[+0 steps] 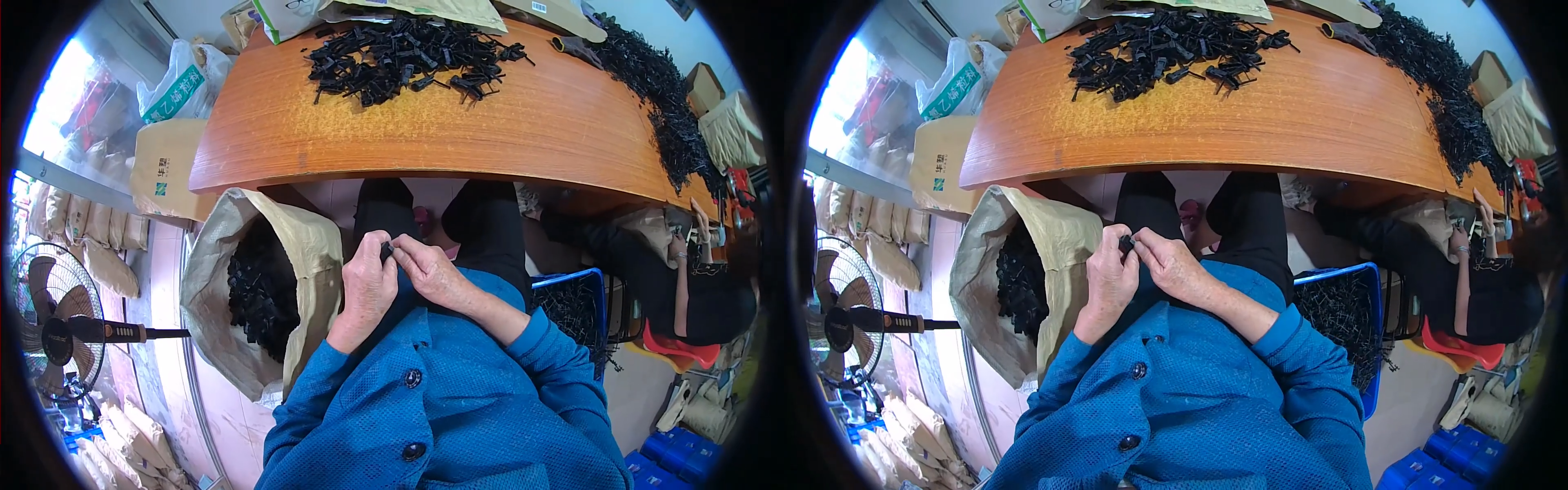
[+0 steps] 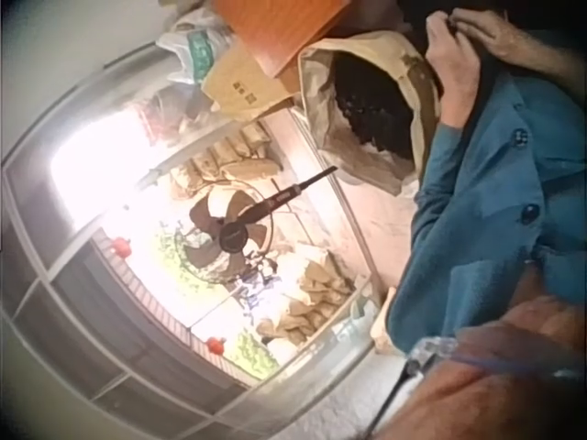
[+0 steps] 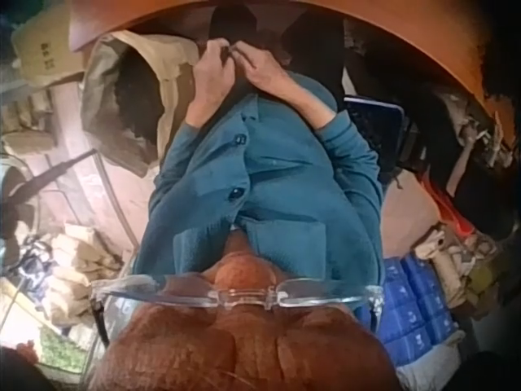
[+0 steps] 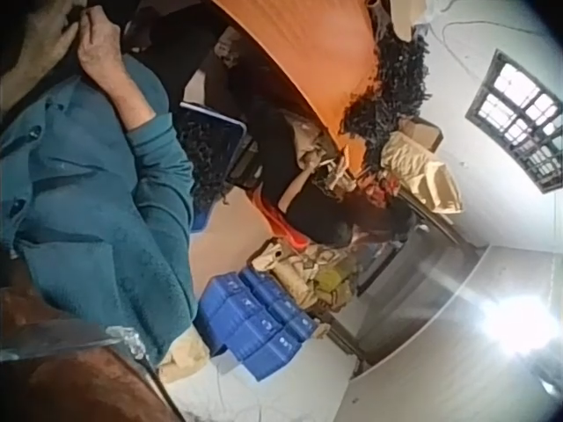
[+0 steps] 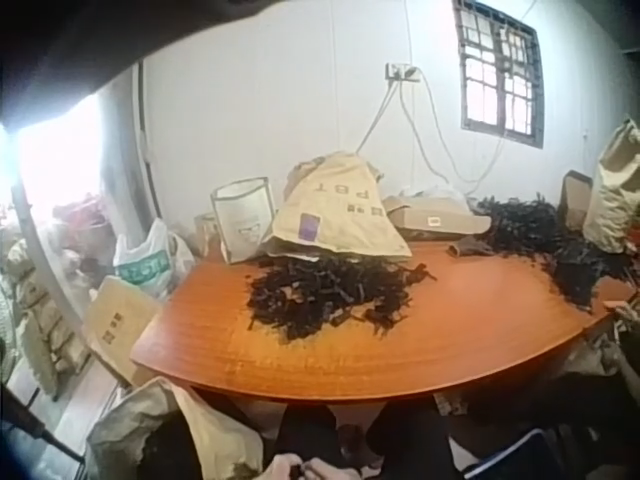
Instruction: Picking up black plastic components from a pile on a table, inspecting them, and placing them into a large bag.
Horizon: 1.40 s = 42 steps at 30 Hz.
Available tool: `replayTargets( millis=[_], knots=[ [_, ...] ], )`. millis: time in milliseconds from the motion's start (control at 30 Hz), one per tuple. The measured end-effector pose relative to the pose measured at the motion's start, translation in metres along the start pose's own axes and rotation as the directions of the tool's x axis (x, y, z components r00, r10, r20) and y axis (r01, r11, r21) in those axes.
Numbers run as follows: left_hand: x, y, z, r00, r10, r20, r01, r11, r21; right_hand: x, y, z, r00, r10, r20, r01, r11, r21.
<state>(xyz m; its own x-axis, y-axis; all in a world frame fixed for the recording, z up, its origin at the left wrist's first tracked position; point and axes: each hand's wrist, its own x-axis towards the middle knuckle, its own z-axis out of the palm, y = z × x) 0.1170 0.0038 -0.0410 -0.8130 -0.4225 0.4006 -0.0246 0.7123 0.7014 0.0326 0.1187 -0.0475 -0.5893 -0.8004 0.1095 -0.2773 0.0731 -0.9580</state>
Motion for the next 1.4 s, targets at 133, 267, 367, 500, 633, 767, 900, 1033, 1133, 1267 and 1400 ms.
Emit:
replayTargets(
  millis=[133, 267, 367, 500, 633, 767, 900, 1033, 1133, 1267, 1400],
  knots=[
    [0.003, -0.003, -0.003, 0.982, -0.189, 0.01, 0.183, 0.936, -0.3, 0.003, -0.009, -0.008, 0.998, 0.055, 0.01, -0.055, 0.995, 0.085],
    [0.014, 0.006, -0.025, 0.853, -0.38, 0.359, 0.453, 0.196, -0.87, 0.003, -0.004, -0.011, 0.992, 0.124, -0.019, -0.116, 0.964, 0.24],
    [0.009, 0.0, -0.025, 0.842, -0.351, 0.411, 0.483, 0.149, -0.863, 0.002, -0.007, -0.014, 0.976, 0.198, 0.093, -0.218, 0.85, 0.48],
    [0.009, 0.005, -0.028, 0.773, -0.312, 0.553, 0.606, 0.102, -0.789, 0.003, -0.007, -0.02, 0.974, 0.198, 0.108, -0.225, 0.813, 0.537],
    [0.007, 0.013, -0.026, 0.749, -0.185, 0.636, 0.656, 0.077, -0.751, 0.003, -0.004, -0.027, 0.942, 0.246, 0.229, -0.336, 0.663, 0.669],
    [0.004, 0.009, -0.025, 0.715, -0.082, 0.694, 0.697, 0.013, -0.717, 0.002, 0.004, -0.021, 0.936, 0.251, 0.248, -0.353, 0.681, 0.642],
    [0.002, 0.01, -0.023, 0.689, -0.165, 0.706, 0.717, 0.018, -0.697, 0.002, -0.009, -0.029, 0.924, 0.281, 0.258, -0.38, 0.742, 0.553],
    [0.002, 0.018, -0.02, 0.775, -0.211, 0.596, 0.603, 0.529, -0.597, 0.002, 0.0, -0.023, 0.96, 0.208, 0.186, -0.276, 0.795, 0.54],
    [0.001, 0.019, -0.017, 0.856, -0.184, 0.483, 0.439, 0.752, -0.492, 0.0, -0.001, -0.019, 0.979, 0.169, 0.111, -0.202, 0.839, 0.505],
    [-0.002, 0.014, -0.014, 0.931, -0.227, 0.287, 0.341, 0.823, -0.454, -0.007, -0.023, -0.022, 0.925, 0.337, 0.177, -0.372, 0.704, 0.605],
    [0.0, 0.016, -0.015, 0.94, -0.221, 0.26, 0.317, 0.847, -0.426, -0.011, -0.032, -0.018, 0.894, 0.366, 0.26, -0.445, 0.64, 0.626]
  ],
)
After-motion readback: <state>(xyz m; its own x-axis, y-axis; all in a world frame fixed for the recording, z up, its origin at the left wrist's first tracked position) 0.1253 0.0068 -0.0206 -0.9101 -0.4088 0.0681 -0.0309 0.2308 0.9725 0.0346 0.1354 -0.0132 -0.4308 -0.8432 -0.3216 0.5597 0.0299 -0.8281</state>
